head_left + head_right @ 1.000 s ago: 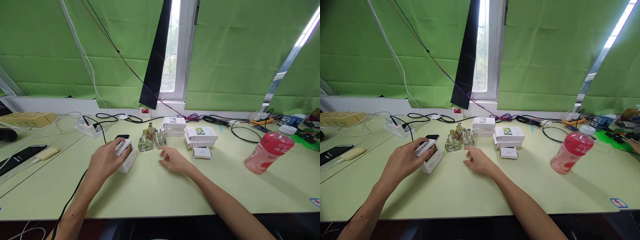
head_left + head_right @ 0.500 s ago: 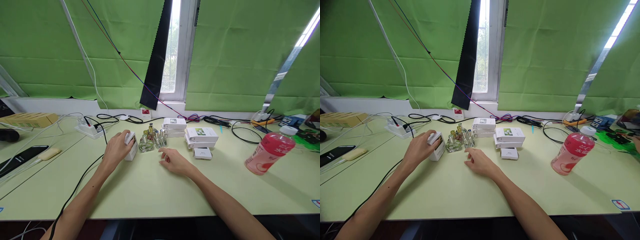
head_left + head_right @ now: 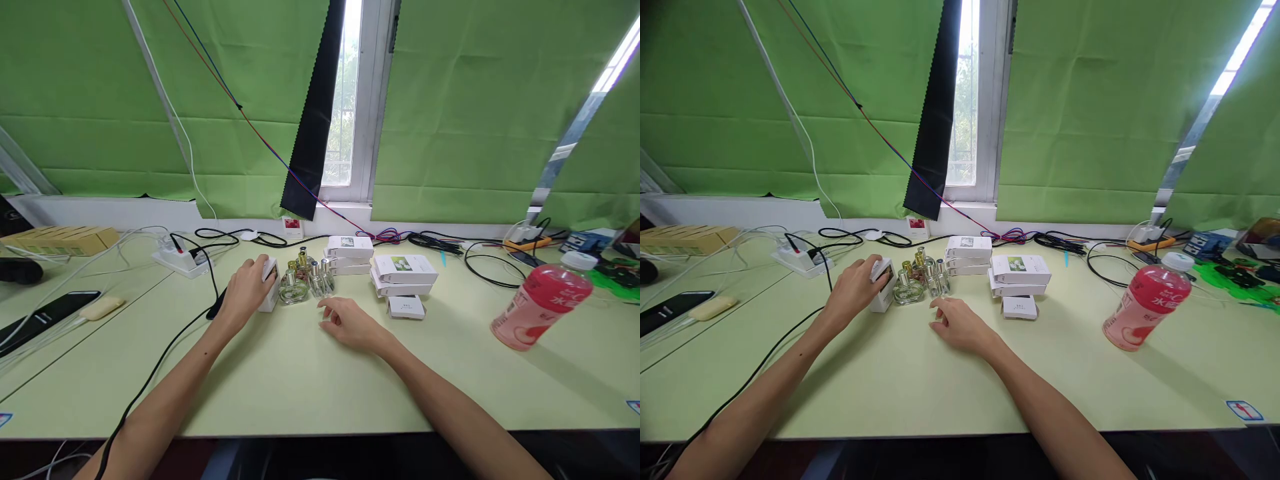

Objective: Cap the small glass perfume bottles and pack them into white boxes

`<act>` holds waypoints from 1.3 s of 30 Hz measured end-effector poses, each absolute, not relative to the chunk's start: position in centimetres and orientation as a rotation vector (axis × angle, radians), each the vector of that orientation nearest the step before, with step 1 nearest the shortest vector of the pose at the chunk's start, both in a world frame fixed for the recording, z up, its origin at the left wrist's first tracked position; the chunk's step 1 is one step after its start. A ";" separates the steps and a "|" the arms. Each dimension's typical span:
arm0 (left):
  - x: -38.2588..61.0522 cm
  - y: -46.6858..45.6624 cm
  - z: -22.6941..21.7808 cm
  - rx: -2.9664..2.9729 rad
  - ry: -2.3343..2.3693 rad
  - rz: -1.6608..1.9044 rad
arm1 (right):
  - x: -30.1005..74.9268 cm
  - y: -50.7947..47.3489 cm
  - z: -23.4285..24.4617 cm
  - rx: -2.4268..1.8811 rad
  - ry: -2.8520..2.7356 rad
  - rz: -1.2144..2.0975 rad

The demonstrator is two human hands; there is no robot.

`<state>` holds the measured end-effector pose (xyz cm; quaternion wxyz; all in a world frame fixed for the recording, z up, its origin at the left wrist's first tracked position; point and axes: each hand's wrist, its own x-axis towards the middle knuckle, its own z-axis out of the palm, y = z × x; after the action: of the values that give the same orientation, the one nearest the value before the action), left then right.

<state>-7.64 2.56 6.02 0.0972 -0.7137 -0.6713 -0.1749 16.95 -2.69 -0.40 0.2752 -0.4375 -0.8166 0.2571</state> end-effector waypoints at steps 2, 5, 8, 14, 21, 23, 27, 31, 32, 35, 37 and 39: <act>-7.2 3.1 6.2 -2.100 -1.998 -0.475 | 16.9 -2.7 -0.4 -1.177 -2.198 0.683; -6.5 4.1 6.3 -2.084 -2.006 -0.445 | 16.9 -2.6 -0.5 -1.174 -2.208 0.667; -6.0 5.3 6.3 -2.097 -1.996 -0.452 | 16.9 -2.6 -0.4 -1.167 -2.208 0.669; -5.4 7.2 6.5 -2.110 -2.006 -0.463 | 16.9 -2.6 -0.4 -1.174 -2.218 0.670; -5.8 7.2 6.4 -2.117 -2.017 -0.548 | 16.8 -2.7 -0.4 -1.168 -2.215 0.678; -6.1 7.0 6.4 -2.129 -2.006 -0.605 | 16.8 -2.7 -0.4 -1.167 -2.215 0.681; -6.2 6.2 6.8 -2.045 -1.887 -0.856 | 16.9 -2.6 -0.5 -1.168 -2.208 0.682; -5.3 4.5 7.5 -2.008 -1.660 -1.083 | 16.9 -2.6 -0.4 -1.158 -2.203 0.671; -4.9 3.9 7.4 -2.046 -1.617 -1.118 | 16.8 -2.6 -0.4 -1.157 -2.204 0.667; -3.6 2.6 6.4 -2.214 -1.477 -1.183 | 16.8 -2.7 -0.3 -1.157 -2.207 0.661; -2.6 2.0 5.0 -2.309 -1.410 -1.196 | 16.8 -2.6 -0.4 -1.150 -2.204 0.647; -1.7 1.6 3.5 -2.392 -1.392 -1.175 | 16.9 -2.5 -0.5 -1.127 -2.201 0.620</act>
<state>-1.71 1.63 3.52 0.0675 -0.7937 -0.4619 -0.3900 16.90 -2.54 -0.52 0.2920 -0.4228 -0.8257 0.2328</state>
